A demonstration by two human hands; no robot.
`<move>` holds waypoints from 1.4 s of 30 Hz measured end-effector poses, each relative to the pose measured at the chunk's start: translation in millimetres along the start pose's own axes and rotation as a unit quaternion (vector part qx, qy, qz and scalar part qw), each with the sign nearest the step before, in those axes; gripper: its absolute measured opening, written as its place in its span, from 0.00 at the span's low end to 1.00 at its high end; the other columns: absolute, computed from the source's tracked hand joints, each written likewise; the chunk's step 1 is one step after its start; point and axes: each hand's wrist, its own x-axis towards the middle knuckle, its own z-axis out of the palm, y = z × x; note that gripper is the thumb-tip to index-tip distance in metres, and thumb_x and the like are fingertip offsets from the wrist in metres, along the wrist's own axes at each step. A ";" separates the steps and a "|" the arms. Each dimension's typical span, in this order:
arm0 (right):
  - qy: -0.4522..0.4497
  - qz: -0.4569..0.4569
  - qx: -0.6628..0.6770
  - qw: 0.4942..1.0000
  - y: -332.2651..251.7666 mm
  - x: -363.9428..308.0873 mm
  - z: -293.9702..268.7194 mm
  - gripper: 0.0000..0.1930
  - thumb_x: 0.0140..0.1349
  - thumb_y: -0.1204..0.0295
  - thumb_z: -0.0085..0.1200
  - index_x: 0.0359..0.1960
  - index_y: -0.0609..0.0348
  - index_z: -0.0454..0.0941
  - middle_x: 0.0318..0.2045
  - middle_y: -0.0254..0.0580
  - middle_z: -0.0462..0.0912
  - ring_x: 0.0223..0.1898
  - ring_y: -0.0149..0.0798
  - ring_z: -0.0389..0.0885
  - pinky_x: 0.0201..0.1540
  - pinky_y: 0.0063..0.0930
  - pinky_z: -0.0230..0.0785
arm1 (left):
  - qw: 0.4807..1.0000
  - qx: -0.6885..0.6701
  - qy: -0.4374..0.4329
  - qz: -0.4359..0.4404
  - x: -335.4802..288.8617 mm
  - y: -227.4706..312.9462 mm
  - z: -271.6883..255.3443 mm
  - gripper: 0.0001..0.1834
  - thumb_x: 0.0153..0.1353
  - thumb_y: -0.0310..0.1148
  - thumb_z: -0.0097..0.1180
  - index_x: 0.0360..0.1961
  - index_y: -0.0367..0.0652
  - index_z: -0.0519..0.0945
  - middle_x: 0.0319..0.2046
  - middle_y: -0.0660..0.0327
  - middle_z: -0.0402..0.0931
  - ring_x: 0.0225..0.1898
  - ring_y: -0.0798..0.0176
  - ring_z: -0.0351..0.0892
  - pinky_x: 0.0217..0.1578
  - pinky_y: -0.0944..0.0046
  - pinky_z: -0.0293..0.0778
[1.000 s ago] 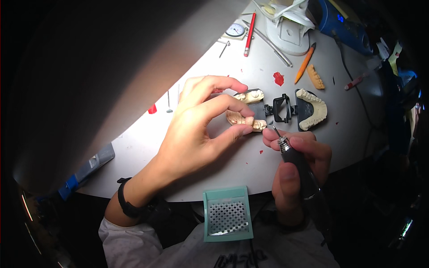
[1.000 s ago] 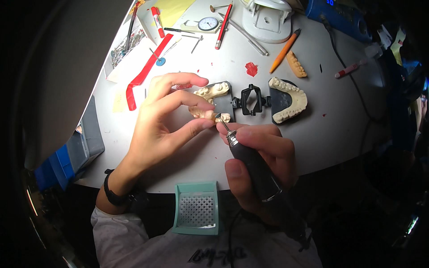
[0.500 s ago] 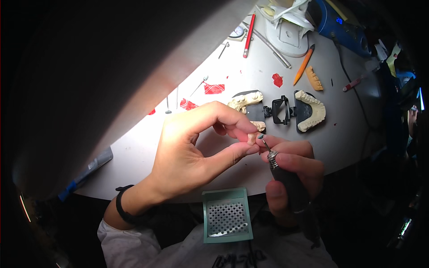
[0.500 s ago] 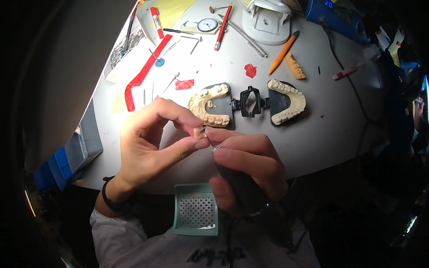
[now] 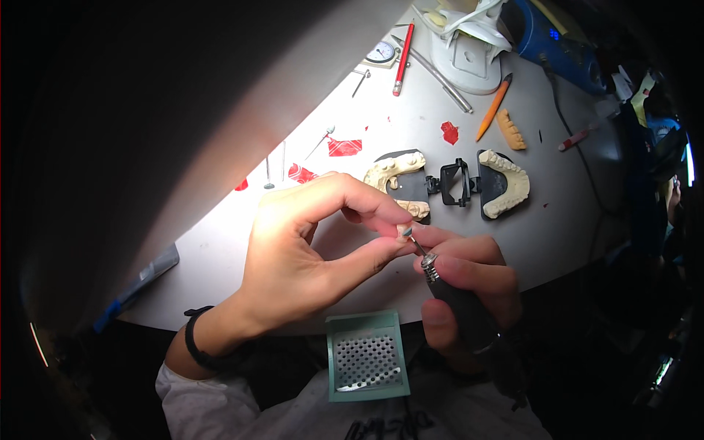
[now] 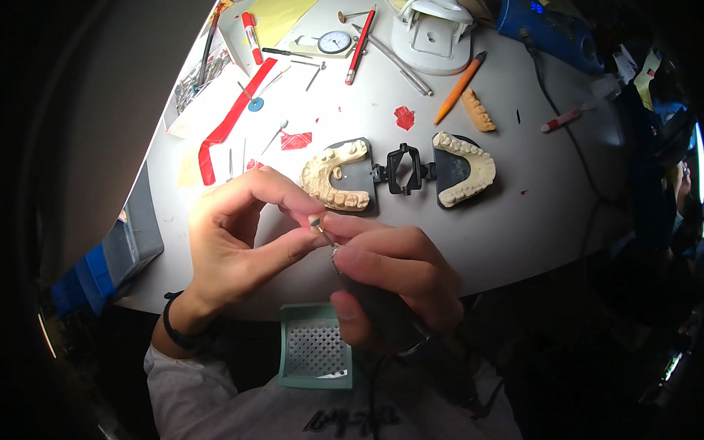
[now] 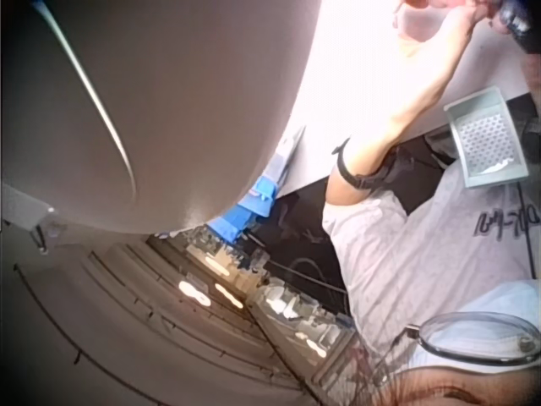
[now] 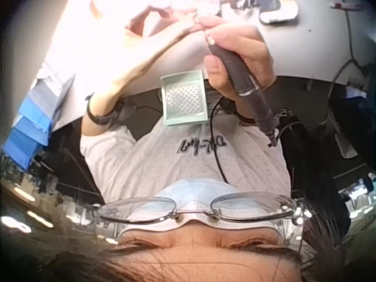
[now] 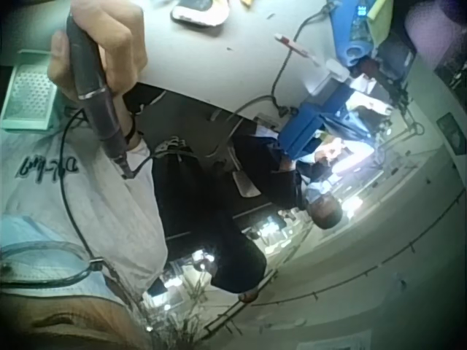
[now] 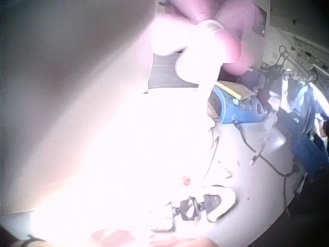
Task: Assembling, checking the fit, and refining dental molds using a rotary tool.
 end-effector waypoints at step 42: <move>0.012 0.025 0.029 0.999 -3.2 2.7 1.6 0.15 0.58 0.79 0.64 0.46 0.71 0.79 0.38 0.58 0.84 0.46 0.56 0.88 0.48 0.40 0.86 | 1.000 -0.017 -0.018 -0.013 2.6 4.1 -1.6 0.11 0.57 0.18 0.71 0.41 0.34 0.85 0.37 0.57 0.87 0.39 0.68 0.86 0.44 0.68 0.80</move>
